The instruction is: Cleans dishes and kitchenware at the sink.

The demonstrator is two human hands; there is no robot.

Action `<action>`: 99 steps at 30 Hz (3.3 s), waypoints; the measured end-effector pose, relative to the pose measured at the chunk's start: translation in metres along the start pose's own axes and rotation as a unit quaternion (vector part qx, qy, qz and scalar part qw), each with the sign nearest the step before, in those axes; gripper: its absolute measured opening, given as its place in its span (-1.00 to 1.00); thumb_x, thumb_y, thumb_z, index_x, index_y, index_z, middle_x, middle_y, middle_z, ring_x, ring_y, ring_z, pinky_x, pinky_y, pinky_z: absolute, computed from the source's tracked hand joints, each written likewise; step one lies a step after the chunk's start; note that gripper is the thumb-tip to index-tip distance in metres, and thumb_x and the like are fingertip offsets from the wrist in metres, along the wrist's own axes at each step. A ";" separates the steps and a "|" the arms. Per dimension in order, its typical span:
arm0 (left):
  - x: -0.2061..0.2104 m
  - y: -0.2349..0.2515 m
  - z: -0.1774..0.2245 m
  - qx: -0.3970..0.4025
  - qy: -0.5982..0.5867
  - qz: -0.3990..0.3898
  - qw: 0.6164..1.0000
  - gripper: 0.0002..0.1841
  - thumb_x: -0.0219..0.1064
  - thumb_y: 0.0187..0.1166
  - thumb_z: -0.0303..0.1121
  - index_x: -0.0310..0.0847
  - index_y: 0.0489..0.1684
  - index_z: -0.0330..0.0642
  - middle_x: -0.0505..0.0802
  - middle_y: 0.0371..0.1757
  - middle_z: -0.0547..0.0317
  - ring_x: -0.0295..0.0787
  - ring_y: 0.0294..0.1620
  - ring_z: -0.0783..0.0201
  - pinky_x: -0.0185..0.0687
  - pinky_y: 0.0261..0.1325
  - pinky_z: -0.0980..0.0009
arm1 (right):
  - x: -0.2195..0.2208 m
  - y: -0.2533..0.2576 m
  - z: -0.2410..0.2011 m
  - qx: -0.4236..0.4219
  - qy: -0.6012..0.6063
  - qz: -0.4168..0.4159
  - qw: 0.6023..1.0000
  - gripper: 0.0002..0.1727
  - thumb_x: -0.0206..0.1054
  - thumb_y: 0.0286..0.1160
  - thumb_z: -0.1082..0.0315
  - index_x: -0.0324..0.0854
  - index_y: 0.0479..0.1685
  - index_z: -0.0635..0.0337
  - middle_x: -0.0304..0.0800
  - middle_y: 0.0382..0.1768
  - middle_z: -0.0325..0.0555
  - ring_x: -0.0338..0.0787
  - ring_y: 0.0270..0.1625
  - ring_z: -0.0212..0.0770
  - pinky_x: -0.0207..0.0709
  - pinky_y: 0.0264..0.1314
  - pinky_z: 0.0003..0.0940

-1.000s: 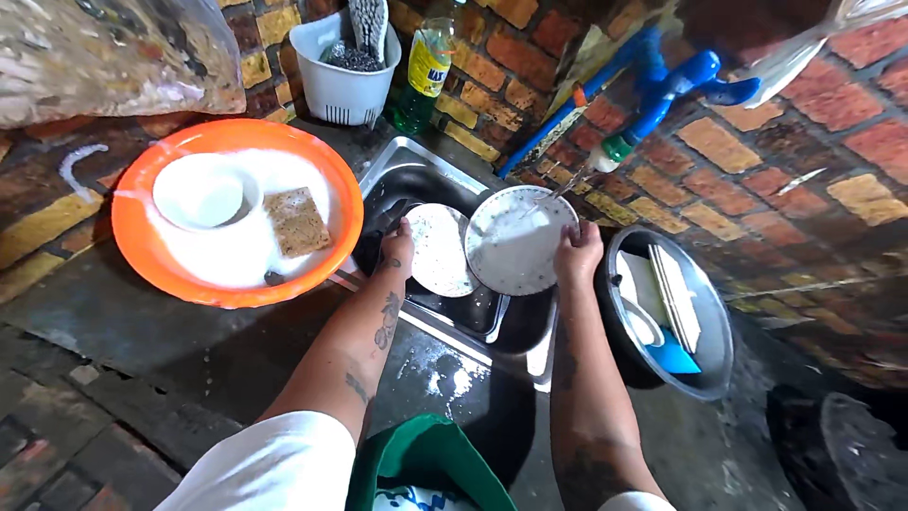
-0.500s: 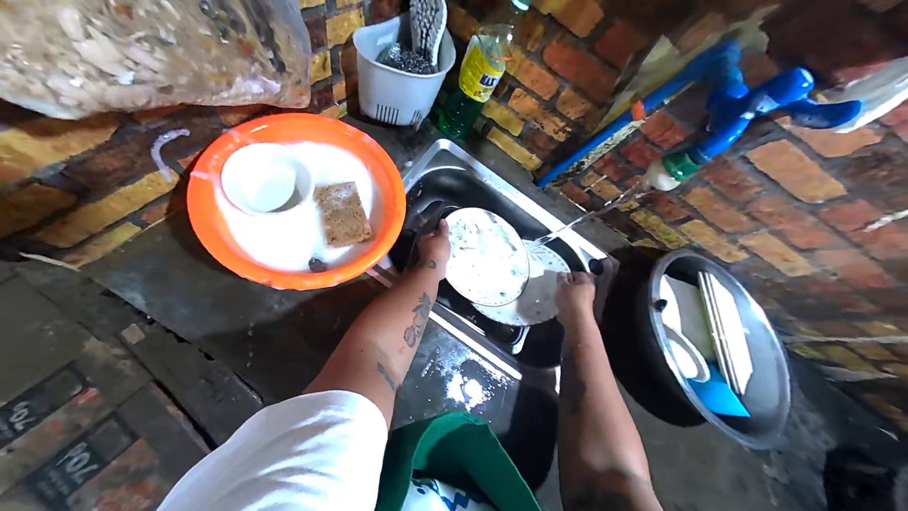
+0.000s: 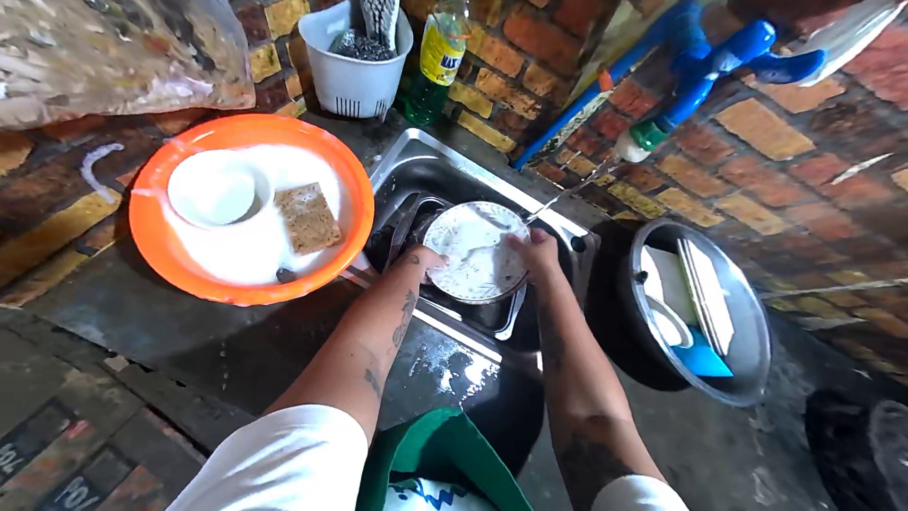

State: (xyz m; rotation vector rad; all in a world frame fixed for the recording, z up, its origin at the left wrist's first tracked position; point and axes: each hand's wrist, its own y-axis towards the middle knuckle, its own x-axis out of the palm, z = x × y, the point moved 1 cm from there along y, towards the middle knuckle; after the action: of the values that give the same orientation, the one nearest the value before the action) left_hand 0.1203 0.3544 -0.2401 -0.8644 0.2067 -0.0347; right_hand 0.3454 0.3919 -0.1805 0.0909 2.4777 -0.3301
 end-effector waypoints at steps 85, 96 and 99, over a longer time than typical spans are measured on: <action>0.000 -0.131 0.016 0.245 0.261 -0.111 0.927 -0.43 -0.14 0.93 -0.02 0.42 0.59 -0.31 0.68 0.45 -0.29 0.58 0.51 -0.16 0.39 0.53 -0.14 | -0.095 -0.300 0.105 0.182 0.410 0.320 0.834 -0.55 0.16 0.79 0.42 0.30 0.58 0.33 0.76 0.04 0.14 0.87 -0.06 -0.15 0.80 0.02 -0.20; 0.102 -0.032 0.100 0.190 0.037 -0.135 0.972 -0.56 0.10 0.83 -0.25 0.41 0.54 -0.35 0.76 0.15 -0.12 0.74 -0.07 0.21 0.67 0.07 0.27 | -0.144 -0.341 0.185 0.260 0.285 0.430 0.816 -0.52 0.19 0.79 0.33 0.31 0.59 0.31 0.67 0.16 0.10 0.78 0.03 -0.27 0.71 0.13 -0.27; 0.123 -0.041 0.146 0.236 0.012 -0.144 0.961 -0.62 0.01 0.87 -0.22 0.56 0.25 -0.38 0.75 -0.19 0.08 0.65 -0.35 0.35 0.63 -0.18 0.41 | -0.157 -0.341 0.194 0.351 0.163 0.383 0.838 -0.56 0.38 0.67 0.27 0.56 0.33 0.43 0.74 0.06 0.22 0.76 0.00 -0.09 0.63 0.18 -0.06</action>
State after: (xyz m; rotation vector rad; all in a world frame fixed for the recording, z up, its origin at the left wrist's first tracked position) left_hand 0.2713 0.4228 -0.1375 -0.4115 0.0856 -0.3544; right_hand 0.5353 0.0151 -0.1625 1.4988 2.2528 -0.8900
